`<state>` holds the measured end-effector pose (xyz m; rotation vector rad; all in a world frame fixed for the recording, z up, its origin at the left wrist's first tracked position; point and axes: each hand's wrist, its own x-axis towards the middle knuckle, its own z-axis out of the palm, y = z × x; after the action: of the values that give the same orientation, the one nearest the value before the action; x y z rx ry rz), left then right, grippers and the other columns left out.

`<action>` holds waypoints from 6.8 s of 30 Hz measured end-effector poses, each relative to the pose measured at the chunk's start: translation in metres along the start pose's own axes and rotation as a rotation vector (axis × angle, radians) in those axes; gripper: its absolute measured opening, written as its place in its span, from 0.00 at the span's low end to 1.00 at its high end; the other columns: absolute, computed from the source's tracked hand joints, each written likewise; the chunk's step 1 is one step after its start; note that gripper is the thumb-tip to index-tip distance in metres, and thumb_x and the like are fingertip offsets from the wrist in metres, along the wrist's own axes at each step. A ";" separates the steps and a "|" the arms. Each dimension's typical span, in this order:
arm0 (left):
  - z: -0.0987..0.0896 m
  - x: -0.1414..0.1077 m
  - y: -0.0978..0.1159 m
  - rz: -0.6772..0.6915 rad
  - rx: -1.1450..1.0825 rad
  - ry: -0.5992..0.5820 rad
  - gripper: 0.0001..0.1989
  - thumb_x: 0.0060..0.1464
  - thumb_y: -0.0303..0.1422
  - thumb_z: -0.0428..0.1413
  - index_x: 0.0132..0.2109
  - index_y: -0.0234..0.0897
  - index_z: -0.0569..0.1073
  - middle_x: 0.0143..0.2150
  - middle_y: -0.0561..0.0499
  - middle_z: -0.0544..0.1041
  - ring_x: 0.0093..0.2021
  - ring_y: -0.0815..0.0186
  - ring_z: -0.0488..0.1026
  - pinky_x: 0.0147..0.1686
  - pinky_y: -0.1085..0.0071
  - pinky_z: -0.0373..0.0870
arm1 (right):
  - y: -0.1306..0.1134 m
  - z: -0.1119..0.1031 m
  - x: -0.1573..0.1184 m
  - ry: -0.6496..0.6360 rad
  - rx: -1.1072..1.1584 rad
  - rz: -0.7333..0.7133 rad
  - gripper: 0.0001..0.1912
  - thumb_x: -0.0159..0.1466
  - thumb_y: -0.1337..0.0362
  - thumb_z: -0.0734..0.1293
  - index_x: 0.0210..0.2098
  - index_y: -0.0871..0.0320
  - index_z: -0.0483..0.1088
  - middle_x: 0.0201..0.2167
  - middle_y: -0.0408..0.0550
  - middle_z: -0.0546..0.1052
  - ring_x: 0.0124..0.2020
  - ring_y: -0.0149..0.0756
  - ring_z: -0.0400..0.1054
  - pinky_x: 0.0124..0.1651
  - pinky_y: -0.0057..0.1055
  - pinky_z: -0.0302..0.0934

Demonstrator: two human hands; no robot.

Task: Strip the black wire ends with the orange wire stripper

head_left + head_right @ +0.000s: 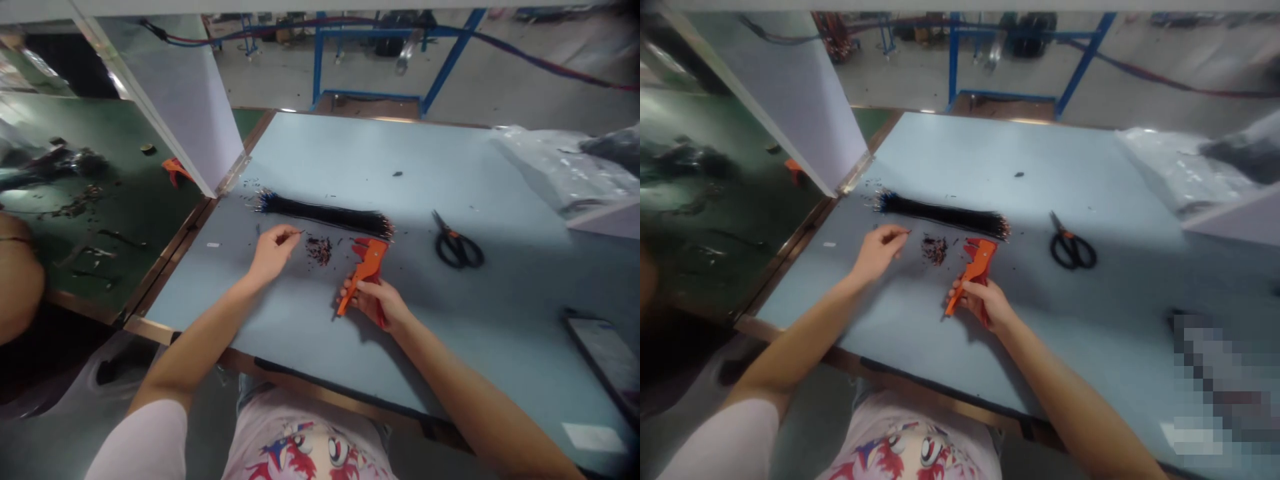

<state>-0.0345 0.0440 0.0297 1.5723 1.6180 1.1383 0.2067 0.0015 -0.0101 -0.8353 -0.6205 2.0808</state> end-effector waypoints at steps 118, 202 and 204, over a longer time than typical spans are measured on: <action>0.031 -0.047 -0.001 0.389 0.314 -0.054 0.06 0.54 0.29 0.51 0.32 0.36 0.72 0.25 0.54 0.69 0.26 0.71 0.64 0.30 0.73 0.59 | 0.008 0.015 -0.018 -0.190 -0.346 0.156 0.15 0.58 0.57 0.69 0.36 0.64 0.66 0.25 0.48 0.74 0.25 0.36 0.72 0.23 0.30 0.69; 0.013 -0.044 0.009 0.525 0.152 0.187 0.03 0.52 0.26 0.55 0.34 0.36 0.74 0.22 0.57 0.66 0.22 0.75 0.60 0.24 0.76 0.58 | -0.021 0.013 -0.027 -0.108 -0.606 0.177 0.14 0.54 0.72 0.65 0.41 0.62 0.66 0.32 0.49 0.73 0.31 0.36 0.71 0.30 0.31 0.68; 0.013 -0.044 0.010 0.487 0.155 0.155 0.03 0.53 0.27 0.55 0.34 0.36 0.74 0.22 0.57 0.67 0.22 0.75 0.61 0.24 0.77 0.58 | -0.022 0.014 -0.027 -0.055 -0.594 0.324 0.13 0.56 0.69 0.64 0.42 0.61 0.65 0.32 0.50 0.74 0.29 0.38 0.72 0.25 0.31 0.68</action>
<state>-0.0132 0.0025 0.0264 2.1010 1.4871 1.4380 0.2196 -0.0103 0.0235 -1.2799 -1.2367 2.2382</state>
